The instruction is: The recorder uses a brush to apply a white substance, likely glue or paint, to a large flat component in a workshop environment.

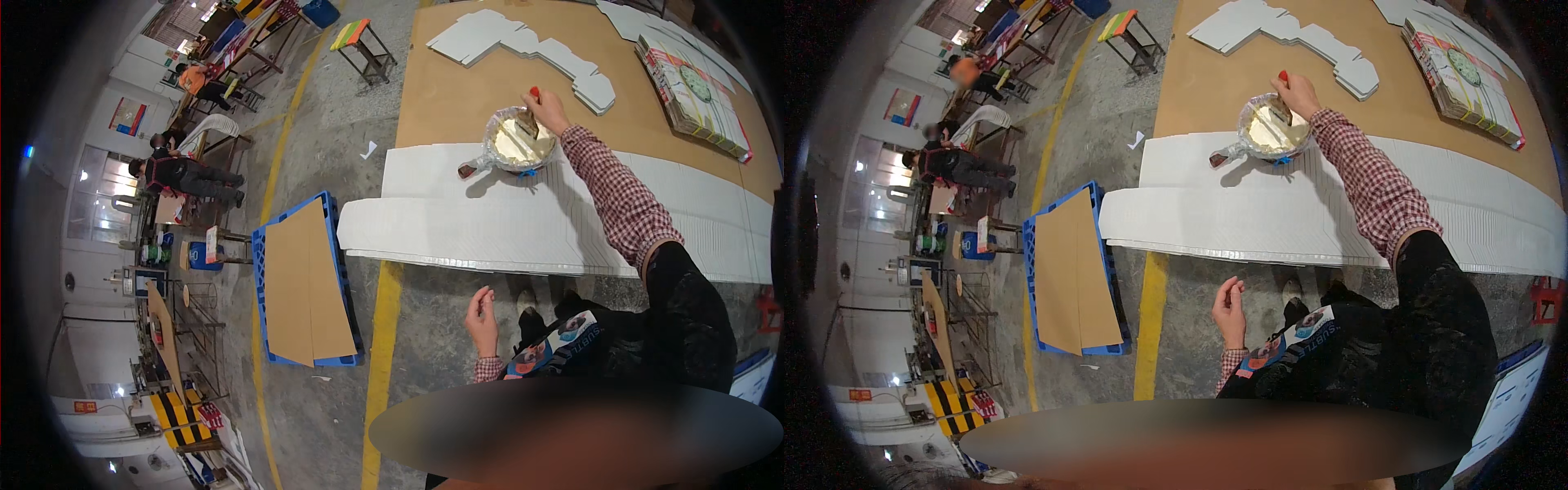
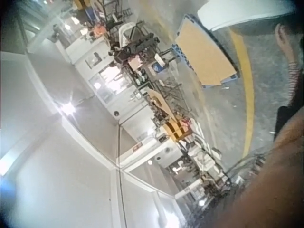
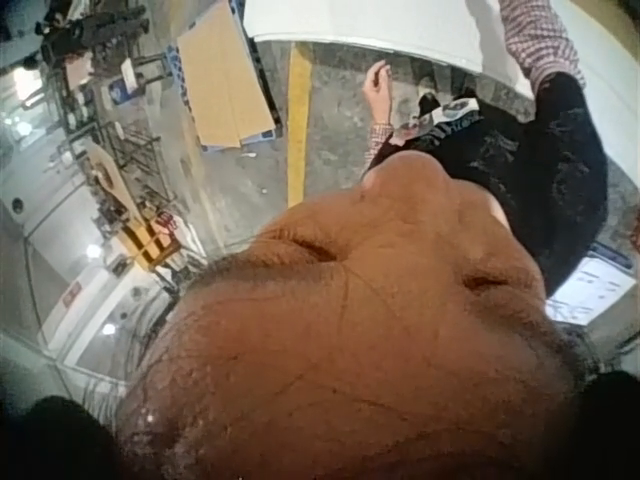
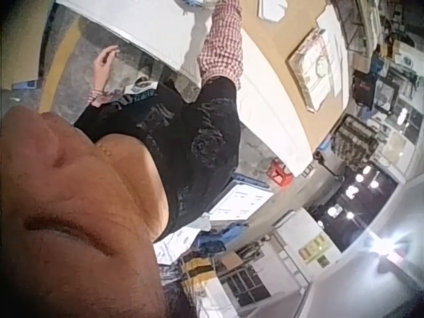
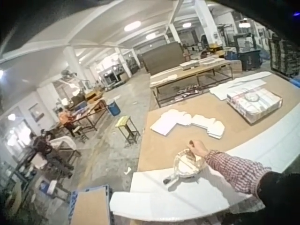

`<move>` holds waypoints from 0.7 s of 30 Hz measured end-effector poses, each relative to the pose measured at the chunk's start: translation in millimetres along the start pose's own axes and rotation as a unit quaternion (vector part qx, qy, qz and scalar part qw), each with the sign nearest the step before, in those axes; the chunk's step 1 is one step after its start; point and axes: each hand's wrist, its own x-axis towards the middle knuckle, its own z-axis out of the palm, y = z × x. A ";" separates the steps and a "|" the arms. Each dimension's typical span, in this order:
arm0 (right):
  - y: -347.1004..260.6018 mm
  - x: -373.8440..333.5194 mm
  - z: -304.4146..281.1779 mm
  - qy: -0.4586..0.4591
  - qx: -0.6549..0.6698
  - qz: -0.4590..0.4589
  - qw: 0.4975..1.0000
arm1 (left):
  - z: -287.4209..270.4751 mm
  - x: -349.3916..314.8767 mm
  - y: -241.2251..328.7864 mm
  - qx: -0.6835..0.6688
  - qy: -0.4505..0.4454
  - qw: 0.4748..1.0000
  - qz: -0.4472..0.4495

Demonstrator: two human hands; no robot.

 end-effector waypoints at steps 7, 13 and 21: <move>0.3 9.7 -10.5 -0.018 0.093 0.030 0.995 | 18.1 10.8 3.5 0.017 -0.073 0.997 0.023; 14.7 11.7 -4.8 0.000 0.163 0.097 0.982 | 36.0 18.3 16.8 0.062 -0.152 0.983 0.079; 25.2 1.8 1.8 0.088 0.203 0.131 0.966 | 72.9 42.8 27.4 0.276 -0.354 0.855 0.259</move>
